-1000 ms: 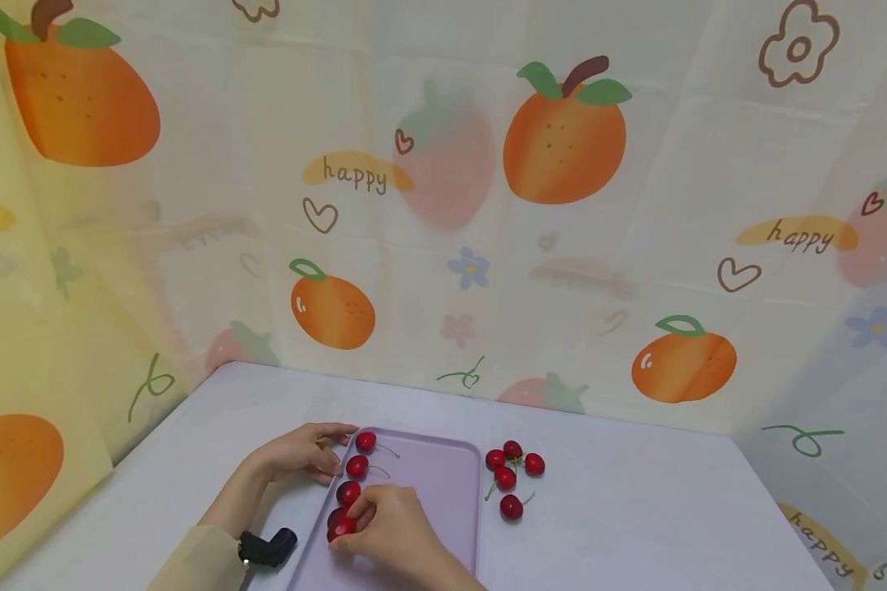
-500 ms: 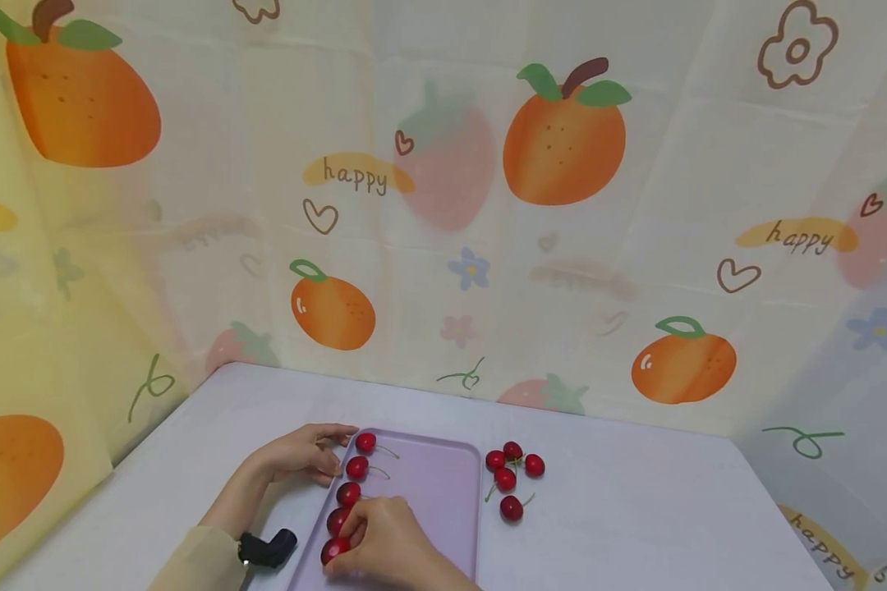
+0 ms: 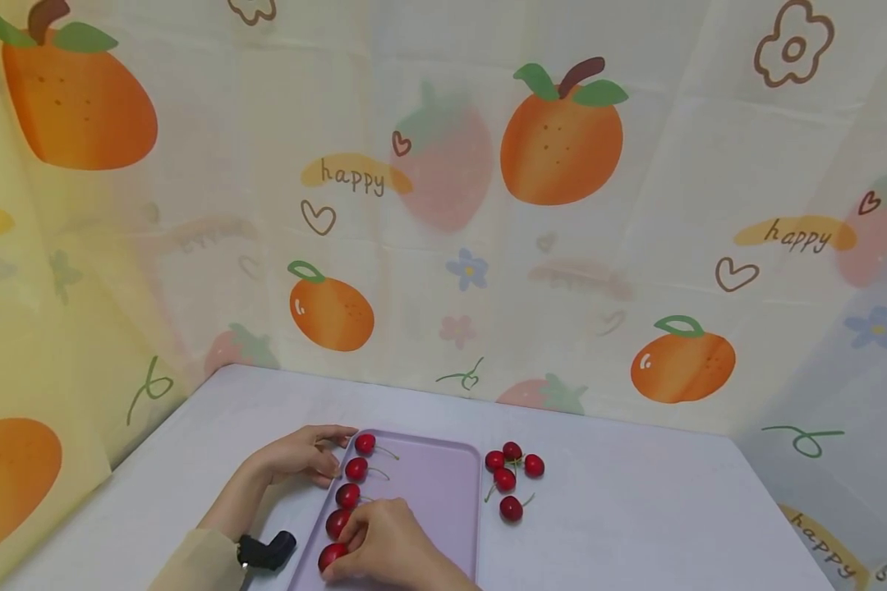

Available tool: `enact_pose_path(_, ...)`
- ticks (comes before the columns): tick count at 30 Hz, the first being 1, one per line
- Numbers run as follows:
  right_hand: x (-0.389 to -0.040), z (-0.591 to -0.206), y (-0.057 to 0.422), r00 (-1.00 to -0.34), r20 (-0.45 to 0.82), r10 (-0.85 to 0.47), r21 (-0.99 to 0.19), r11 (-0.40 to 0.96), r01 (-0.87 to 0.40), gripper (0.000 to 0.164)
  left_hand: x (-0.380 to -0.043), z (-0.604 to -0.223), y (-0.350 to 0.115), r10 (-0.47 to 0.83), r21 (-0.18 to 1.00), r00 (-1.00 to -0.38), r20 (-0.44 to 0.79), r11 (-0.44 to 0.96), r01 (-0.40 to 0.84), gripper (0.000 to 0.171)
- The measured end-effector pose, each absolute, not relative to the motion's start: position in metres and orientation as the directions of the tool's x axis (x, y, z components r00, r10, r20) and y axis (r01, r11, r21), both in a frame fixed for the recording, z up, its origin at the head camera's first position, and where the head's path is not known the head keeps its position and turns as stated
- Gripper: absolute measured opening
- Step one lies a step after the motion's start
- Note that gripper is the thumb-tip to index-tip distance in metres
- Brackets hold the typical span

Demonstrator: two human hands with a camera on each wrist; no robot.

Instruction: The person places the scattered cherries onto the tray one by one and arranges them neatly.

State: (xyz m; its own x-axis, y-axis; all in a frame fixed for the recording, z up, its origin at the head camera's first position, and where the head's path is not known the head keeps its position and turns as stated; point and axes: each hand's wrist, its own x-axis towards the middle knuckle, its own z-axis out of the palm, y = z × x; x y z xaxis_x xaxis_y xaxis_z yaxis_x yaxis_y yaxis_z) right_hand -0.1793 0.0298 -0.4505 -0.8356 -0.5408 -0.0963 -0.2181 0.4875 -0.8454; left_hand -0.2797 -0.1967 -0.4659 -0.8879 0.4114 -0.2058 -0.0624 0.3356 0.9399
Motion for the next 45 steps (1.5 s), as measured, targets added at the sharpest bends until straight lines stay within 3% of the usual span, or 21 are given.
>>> enact_pose_path(45, -0.19, -0.452, 0.044, -0.877, -0.08, -0.474, -0.897, 0.418, -0.144, 0.02, -0.279, -0.461, -0.193, 0.389, 0.929, -0.89, -0.239, 0.359, -0.093, 0.069)
